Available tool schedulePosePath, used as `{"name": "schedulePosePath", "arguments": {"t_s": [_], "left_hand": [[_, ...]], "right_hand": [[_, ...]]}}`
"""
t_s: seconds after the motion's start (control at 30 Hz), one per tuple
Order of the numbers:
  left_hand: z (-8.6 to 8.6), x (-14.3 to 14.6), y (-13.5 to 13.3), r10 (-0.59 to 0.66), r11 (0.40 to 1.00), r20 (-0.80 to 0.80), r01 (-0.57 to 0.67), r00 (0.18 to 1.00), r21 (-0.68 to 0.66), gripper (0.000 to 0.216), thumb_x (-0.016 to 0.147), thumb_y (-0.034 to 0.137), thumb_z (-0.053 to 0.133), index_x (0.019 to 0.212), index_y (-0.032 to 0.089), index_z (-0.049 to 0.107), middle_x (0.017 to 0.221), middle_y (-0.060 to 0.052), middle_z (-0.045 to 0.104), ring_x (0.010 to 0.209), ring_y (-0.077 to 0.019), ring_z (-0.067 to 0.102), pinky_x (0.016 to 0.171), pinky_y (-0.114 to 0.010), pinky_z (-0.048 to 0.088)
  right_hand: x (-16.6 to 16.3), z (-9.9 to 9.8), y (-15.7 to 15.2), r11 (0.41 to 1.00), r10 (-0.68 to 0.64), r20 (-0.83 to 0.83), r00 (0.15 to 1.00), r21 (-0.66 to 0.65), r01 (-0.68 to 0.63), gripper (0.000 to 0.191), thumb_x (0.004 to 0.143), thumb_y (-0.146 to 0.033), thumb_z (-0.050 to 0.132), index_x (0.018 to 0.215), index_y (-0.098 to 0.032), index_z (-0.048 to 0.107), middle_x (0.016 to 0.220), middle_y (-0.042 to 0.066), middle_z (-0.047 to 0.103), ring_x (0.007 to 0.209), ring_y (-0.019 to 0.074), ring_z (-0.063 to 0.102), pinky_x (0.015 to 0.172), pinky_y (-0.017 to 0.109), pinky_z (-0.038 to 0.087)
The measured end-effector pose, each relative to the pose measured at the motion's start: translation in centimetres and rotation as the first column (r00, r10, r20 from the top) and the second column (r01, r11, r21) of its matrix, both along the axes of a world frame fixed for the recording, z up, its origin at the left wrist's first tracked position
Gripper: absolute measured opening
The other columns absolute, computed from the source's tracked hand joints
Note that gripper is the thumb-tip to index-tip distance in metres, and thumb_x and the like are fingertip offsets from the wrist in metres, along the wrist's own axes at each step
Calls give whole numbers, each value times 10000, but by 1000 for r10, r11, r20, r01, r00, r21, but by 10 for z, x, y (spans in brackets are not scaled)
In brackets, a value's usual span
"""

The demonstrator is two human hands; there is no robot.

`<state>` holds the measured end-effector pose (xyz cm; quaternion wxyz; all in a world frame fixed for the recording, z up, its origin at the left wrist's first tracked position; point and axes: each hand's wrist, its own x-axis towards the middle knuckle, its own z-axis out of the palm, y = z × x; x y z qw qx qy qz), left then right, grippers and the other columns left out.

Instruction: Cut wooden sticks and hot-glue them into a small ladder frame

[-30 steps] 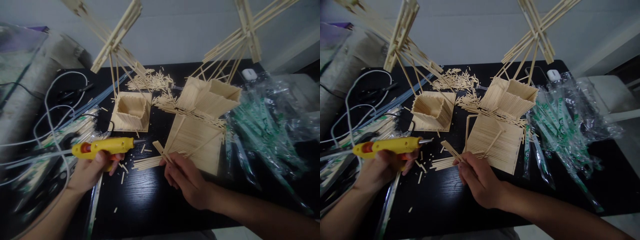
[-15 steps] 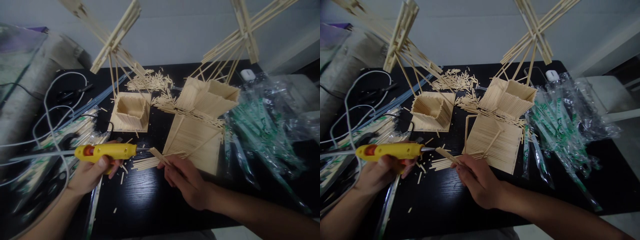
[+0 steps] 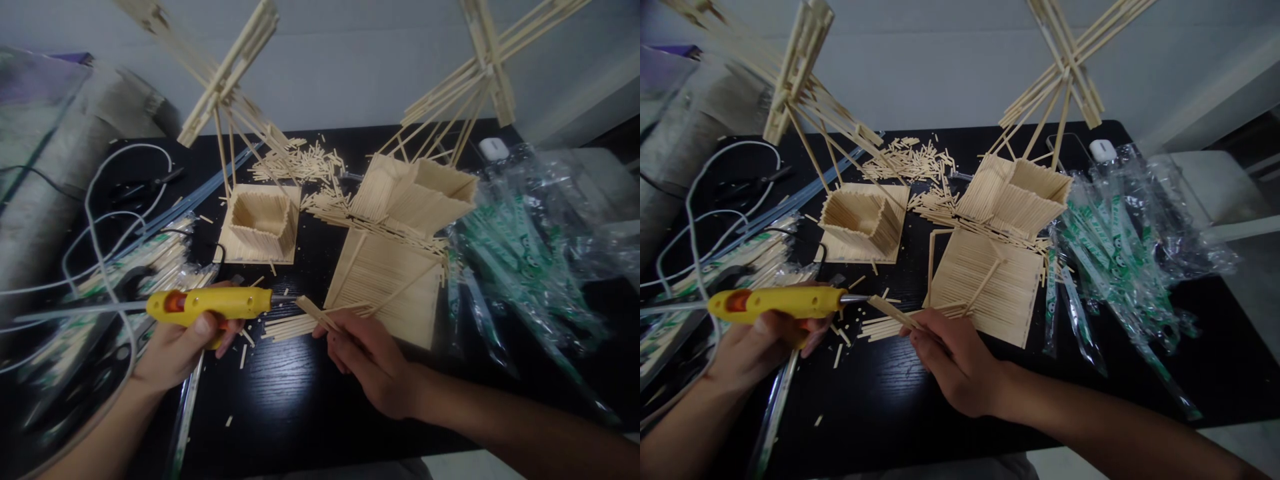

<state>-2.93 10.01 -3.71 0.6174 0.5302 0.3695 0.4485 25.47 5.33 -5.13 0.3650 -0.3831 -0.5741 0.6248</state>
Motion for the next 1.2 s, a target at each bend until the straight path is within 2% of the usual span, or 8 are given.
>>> {"name": "schedulePosePath", "arguments": {"t_s": [0.2,0.33,0.43,0.6,0.77,0.93,1.07,1.2], "left_hand": [[-2,-1,-1,2,1000,-14,-2,1000,-9,408,968,508,665,1226,196,722,649,-23,667,451,-125,571,393,-200,489],[-2,0,-1,13,1000,-36,-12,999,8,432,959,545,659,1160,169,733,615,-24,643,425,-129,545,373,-213,456],[-1,0,-1,1,1000,-26,-1,1000,8,423,967,525,657,1209,184,719,623,-17,641,432,-129,549,378,-213,458],[-1,-1,-1,-16,1000,-10,17,1000,10,386,977,511,649,1207,209,722,664,-18,660,462,-122,566,401,-199,484],[0,-1,-1,-4,1000,-29,4,1000,8,370,970,507,658,1078,168,760,665,-34,660,457,-119,565,388,-195,481],[1,0,1,-15,999,1,15,1000,32,353,980,473,654,1164,194,767,706,-44,690,458,-124,587,398,-204,500],[0,-1,1,-20,999,-21,21,1000,29,328,973,470,664,1068,179,781,735,-53,694,489,-130,586,401,-219,499],[0,-1,1,-8,999,-13,8,1000,35,361,967,476,681,1186,203,768,772,-58,747,480,-126,588,407,-224,507]], "right_hand": [[2,-1,1,999,6,47,999,47,-9,260,1116,-352,459,1115,-177,651,687,-42,507,595,115,487,598,252,414],[1,1,2,998,-2,61,998,68,-2,283,1115,-384,455,1110,-183,654,684,-37,517,602,121,494,599,256,421],[0,3,2,997,-19,51,999,77,15,296,1113,-403,453,1095,-190,657,675,-38,511,598,124,489,590,256,418],[0,3,1,998,-12,67,998,68,8,243,1104,-332,469,1097,-179,658,674,-44,512,590,116,491,589,249,417],[1,-2,0,1000,-4,0,1000,17,4,248,1112,-335,463,1131,-176,653,667,-53,475,564,108,462,553,235,394],[0,-3,0,1000,-26,-41,999,3,27,247,1115,-335,464,1114,-175,653,656,-54,487,559,102,461,557,229,390],[0,-2,0,999,-38,-48,998,-5,38,253,1115,-339,458,1122,-171,646,652,-56,481,557,104,460,552,226,383],[0,-1,0,999,-40,-44,998,-15,39,260,1114,-351,466,1105,-165,647,643,-60,480,551,102,456,552,226,384]]}}
